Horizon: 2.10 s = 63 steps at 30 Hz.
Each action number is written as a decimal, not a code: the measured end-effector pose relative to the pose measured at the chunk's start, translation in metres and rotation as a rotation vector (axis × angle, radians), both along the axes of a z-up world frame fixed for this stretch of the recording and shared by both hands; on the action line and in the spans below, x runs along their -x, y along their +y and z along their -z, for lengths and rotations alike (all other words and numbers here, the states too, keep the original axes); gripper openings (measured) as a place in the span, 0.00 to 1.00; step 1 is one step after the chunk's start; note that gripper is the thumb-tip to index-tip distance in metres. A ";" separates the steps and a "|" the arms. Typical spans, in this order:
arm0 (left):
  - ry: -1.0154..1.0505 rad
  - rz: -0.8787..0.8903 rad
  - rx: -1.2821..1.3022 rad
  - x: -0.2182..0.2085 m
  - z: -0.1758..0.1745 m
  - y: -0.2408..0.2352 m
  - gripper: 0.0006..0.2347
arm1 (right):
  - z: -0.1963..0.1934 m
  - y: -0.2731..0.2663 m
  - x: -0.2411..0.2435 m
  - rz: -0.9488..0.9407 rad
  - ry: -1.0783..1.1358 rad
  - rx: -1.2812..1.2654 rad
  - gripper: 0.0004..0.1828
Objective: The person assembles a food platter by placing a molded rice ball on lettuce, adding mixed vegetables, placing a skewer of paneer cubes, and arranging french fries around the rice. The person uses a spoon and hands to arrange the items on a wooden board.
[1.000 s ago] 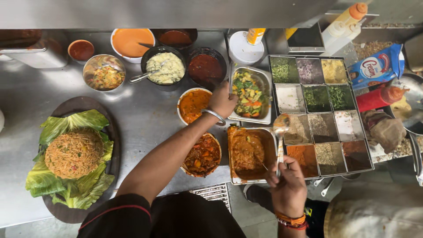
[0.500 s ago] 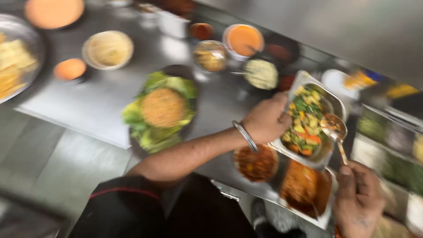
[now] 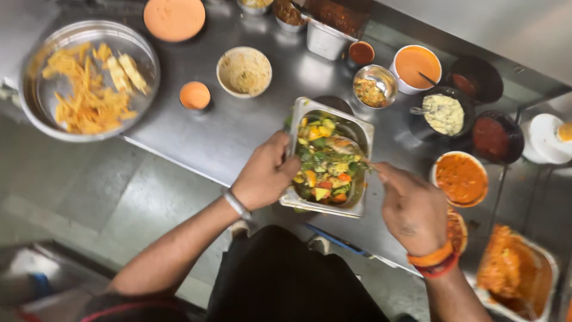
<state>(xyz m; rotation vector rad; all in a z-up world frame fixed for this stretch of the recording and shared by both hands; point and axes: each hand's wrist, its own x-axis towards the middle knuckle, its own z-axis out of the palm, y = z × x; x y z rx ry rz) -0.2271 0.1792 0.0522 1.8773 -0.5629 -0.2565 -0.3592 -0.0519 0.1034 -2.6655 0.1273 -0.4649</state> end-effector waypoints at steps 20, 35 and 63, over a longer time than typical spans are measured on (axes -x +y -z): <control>0.075 -0.044 -0.060 -0.130 0.084 0.216 0.10 | 0.109 0.211 -0.150 0.161 0.518 -0.867 0.15; 0.173 -0.014 -0.138 -0.148 0.158 0.238 0.15 | 0.143 0.214 -0.160 0.156 0.501 -0.833 0.15; 0.203 -0.411 0.040 -0.122 0.143 0.199 0.21 | 0.150 0.198 -0.158 0.156 0.664 -0.908 0.15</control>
